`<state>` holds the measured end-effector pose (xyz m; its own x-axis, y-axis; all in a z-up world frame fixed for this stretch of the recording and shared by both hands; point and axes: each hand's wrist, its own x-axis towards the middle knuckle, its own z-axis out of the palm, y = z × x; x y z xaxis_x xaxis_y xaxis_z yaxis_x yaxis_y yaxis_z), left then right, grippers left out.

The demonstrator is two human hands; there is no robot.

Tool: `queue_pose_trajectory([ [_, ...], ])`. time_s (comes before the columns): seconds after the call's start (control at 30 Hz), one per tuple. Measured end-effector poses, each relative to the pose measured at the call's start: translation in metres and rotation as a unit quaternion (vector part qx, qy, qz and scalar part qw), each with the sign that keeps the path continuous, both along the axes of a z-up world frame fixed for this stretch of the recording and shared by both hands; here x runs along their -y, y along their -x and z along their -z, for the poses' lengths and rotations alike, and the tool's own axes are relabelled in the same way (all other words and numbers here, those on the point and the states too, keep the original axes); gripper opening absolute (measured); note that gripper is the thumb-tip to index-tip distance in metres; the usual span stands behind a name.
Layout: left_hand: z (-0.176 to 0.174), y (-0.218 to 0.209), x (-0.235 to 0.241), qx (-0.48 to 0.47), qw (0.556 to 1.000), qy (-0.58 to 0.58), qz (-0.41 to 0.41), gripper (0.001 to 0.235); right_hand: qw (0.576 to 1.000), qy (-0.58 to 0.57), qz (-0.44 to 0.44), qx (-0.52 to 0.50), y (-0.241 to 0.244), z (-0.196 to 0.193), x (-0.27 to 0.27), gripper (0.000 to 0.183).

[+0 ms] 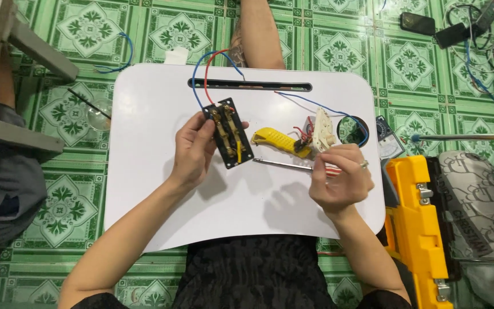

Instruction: The person sits on the floor and uses a screwdriver to tighten screws on a black electrical switch while holding it with the other hand. The person adjusts the wires and continues to secure the internal components of the switch.

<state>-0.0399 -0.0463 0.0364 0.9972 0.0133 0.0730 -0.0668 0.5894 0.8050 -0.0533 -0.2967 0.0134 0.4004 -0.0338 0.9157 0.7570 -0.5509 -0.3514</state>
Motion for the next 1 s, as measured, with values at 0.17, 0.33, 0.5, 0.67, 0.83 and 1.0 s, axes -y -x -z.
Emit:
queue_pose_trajectory([
  [0.17, 0.027, -0.011, -0.008, 0.009, 0.999, -0.030, -0.014, 0.024, 0.974, 0.151, 0.056, -0.162, 0.028, -0.036, 0.042, 0.011],
  [0.33, 0.042, -0.013, -0.007, 0.052, 0.993, -0.101, -0.021, 0.027, 0.880, 0.368, 0.096, -0.285, 0.044, -0.031, 0.062, 0.017],
  [0.5, 0.055, -0.016, -0.007, 0.132, 0.975, -0.179, -0.019, 0.025, 0.870, 0.381, 0.091, -0.299, 0.044, -0.015, 0.060, 0.032],
  [0.67, 0.053, -0.017, -0.006, 0.161, 0.965, -0.204, -0.024, 0.027, 0.867, 0.422, 0.087, -0.252, 0.038, -0.001, 0.033, 0.010],
  [0.83, 0.043, -0.009, -0.006, 0.048, 0.996, -0.081, 0.000, 0.033, 0.888, 0.291, -0.047, -0.353, 0.043, 0.011, 0.036, 0.012],
  [1.0, 0.052, -0.013, -0.001, 0.078, 0.993, 0.020, 0.084, 0.043, 0.861, -0.176, -0.194, -0.436, 0.025, -0.019, 0.011, 0.021],
])
